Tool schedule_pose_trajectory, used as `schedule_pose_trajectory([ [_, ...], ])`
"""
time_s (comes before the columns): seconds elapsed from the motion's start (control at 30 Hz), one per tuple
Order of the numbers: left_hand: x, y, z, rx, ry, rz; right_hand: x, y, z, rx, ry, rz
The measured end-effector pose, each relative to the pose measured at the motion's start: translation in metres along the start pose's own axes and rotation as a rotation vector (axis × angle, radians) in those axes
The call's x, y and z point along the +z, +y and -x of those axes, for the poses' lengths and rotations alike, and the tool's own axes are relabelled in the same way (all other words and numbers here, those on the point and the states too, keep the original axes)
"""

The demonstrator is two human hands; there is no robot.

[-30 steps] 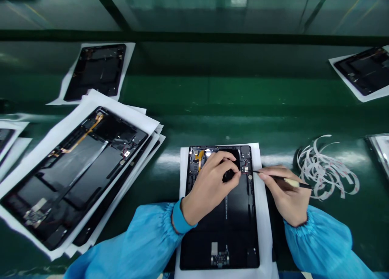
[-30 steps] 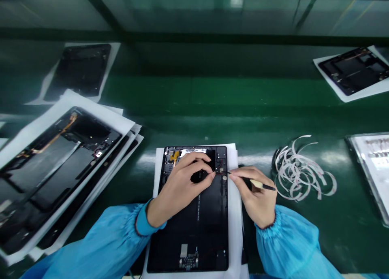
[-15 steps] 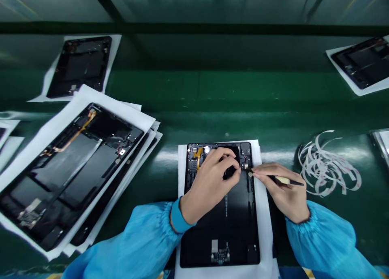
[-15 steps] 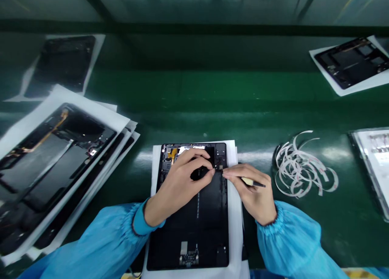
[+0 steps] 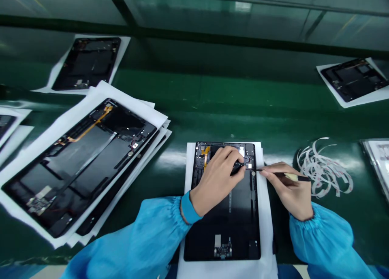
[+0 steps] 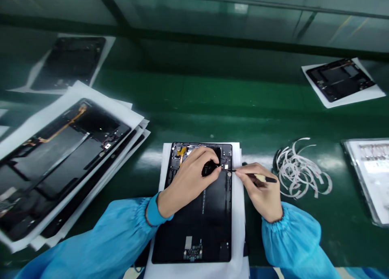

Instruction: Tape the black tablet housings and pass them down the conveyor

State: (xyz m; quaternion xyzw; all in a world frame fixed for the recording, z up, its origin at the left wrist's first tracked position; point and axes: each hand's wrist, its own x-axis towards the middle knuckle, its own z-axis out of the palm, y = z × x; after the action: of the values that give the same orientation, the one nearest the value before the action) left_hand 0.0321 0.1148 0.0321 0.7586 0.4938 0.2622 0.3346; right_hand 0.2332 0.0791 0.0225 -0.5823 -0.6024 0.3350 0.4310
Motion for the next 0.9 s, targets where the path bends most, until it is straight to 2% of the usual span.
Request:
schedule_pose_trajectory([
  [0.13, 0.001, 0.002, -0.004, -0.015, -0.009, 0.005, -0.005, -0.004, -0.004, 0.072, 0.084, -0.124],
  [0.2, -0.004, 0.003, -0.004, -0.011, -0.018, 0.019, -0.008, -0.012, -0.007, 0.037, 0.122, -0.253],
  [0.27, -0.015, 0.005, 0.001, -0.010, 0.002, 0.081, -0.006, -0.026, -0.009, -0.017, 0.109, -0.268],
  [0.33, -0.031, 0.007, 0.014, -0.017, 0.079, 0.152, 0.001, -0.042, -0.009, -0.070, 0.020, -0.112],
  [0.4, -0.045, 0.007, 0.036, -0.050, 0.156, 0.171, 0.015, -0.055, -0.008, -0.129, -0.144, 0.155],
  [0.47, -0.052, 0.006, 0.065, -0.097, 0.163, 0.127, 0.032, -0.060, -0.007, -0.180, -0.291, 0.437],
  [0.57, -0.045, 0.003, 0.110, -0.141, 0.104, 0.076, 0.052, -0.055, -0.009, -0.216, -0.385, 0.716],
  [0.67, -0.030, 0.004, 0.140, -0.152, 0.056, 0.083, 0.059, -0.046, -0.016, -0.233, -0.415, 0.750],
  [0.8, -0.023, 0.016, 0.144, -0.221, 0.001, 0.188, 0.052, -0.048, -0.017, -0.226, -0.385, 0.617],
  [0.9, -0.025, 0.031, 0.135, -0.292, -0.097, 0.407, 0.036, -0.065, 0.002, -0.296, -0.349, 0.454],
])
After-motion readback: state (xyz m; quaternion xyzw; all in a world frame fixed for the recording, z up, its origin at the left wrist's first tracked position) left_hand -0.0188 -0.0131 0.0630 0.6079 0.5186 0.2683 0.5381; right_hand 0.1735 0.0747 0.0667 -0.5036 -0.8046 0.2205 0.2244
